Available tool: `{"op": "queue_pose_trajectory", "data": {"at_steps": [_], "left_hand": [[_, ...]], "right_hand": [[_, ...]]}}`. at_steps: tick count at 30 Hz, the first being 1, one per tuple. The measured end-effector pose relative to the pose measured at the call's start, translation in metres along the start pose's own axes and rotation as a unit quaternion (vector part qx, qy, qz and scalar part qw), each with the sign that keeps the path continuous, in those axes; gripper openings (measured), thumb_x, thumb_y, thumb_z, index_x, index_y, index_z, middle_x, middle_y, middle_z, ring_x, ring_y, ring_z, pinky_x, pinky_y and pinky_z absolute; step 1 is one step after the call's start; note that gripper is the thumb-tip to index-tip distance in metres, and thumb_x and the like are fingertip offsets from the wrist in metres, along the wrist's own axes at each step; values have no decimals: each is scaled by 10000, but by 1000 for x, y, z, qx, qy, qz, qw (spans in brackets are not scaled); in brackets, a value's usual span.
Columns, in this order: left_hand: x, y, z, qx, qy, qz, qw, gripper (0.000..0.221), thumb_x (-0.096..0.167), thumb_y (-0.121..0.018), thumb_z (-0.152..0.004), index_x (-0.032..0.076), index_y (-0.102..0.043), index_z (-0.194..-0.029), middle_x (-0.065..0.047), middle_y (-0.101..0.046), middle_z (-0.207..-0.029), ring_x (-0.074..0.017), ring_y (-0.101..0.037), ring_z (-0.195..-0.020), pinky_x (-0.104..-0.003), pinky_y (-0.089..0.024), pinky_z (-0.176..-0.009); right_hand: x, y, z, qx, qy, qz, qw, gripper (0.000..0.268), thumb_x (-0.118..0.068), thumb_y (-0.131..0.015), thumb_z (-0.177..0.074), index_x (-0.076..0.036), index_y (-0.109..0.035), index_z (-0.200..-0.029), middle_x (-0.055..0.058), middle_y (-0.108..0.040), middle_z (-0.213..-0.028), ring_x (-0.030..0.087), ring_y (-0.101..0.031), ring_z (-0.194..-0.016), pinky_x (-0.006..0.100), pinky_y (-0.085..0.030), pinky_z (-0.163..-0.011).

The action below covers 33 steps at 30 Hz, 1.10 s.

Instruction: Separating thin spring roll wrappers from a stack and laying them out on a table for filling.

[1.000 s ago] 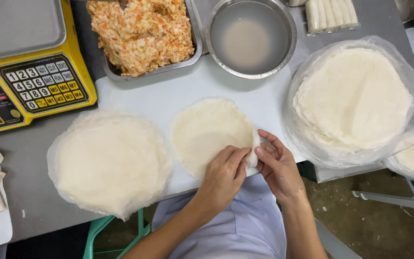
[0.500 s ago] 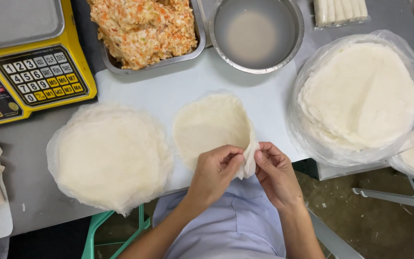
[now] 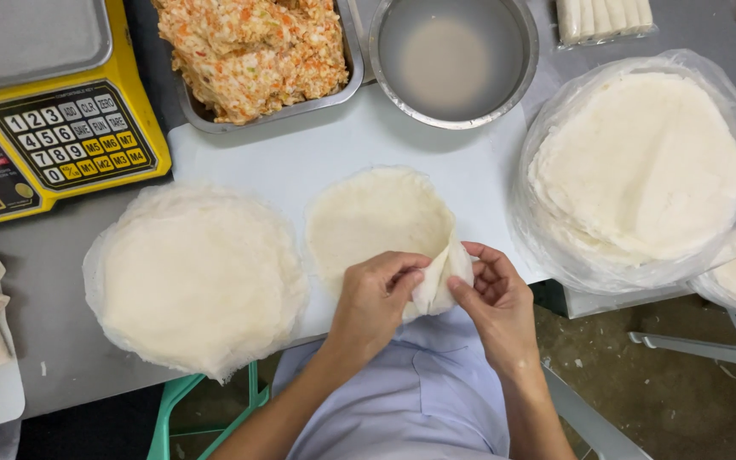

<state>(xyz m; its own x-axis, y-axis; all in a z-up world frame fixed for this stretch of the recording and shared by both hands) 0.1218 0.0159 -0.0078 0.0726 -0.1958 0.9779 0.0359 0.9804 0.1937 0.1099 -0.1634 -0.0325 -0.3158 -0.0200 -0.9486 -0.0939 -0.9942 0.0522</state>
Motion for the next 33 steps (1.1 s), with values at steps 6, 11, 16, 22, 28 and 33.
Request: {"op": "queue_pose_trajectory", "data": {"at_steps": [6,11,16,22,28,33], "left_hand": [[0,23,-5,11,4,-61,998,149,-18,-726,-872,55,-788,-985,-149,-745,-778,-259,-746,-688,-316,-614,-576],[-9,31,-4,4,67,-2,998,166,14,-711,-877,52,-791,-1017,-140,-756,-831,-162,-692,-762,-281,-620,-641],[-8,13,1,-58,163,118,978,270,-6,-692,-862,60,-786,-1107,-58,-721,-898,-99,-658,-827,-230,-593,-743],[4,-1,4,-91,180,135,970,311,37,-665,-868,113,-749,-1158,-30,-726,-931,-98,-691,-876,-224,-583,-847],[22,-15,9,-163,87,112,976,238,25,-572,-958,52,-768,-1091,-67,-782,-1062,-141,-679,-875,-262,-558,-781],[9,-3,9,-69,-8,-67,995,219,35,-590,-930,83,-740,-1081,-22,-687,-961,-135,-682,-795,-262,-576,-767]], "right_hand": [[38,25,-11,27,-1,37,999,131,-2,-790,-846,12,-753,-971,75,-653,-759,117,-607,-714,268,-568,-679],[14,10,-9,-7,36,44,998,143,10,-734,-884,32,-712,-1024,139,-725,-971,193,-657,-888,348,-584,-789],[-3,-6,5,-15,79,51,996,517,-56,-783,-843,-23,-504,-1277,107,-561,-1183,175,-598,-1057,324,-562,-902],[-4,-7,18,-57,111,127,984,167,-167,-729,-925,-112,-712,-1082,18,-659,-1059,105,-599,-926,344,-333,-1040],[45,18,13,-9,-64,-35,997,232,-193,-775,-880,-34,-750,-1047,17,-688,-836,98,-624,-750,267,-563,-760],[50,21,16,14,-105,-101,989,129,-104,-736,-923,19,-771,-942,74,-736,-903,147,-672,-828,315,-664,-763]]}}
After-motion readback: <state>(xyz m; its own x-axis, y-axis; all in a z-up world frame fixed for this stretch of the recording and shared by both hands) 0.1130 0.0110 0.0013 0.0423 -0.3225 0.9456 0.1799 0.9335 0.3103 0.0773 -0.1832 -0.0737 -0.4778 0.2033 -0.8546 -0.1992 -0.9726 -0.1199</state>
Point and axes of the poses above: each hand's wrist, its own z-axis away from the middle knuckle, its own y-axis out of the back of the hand, x = y × z, the point moved 9 cm from there along -z, towards the middle knuckle
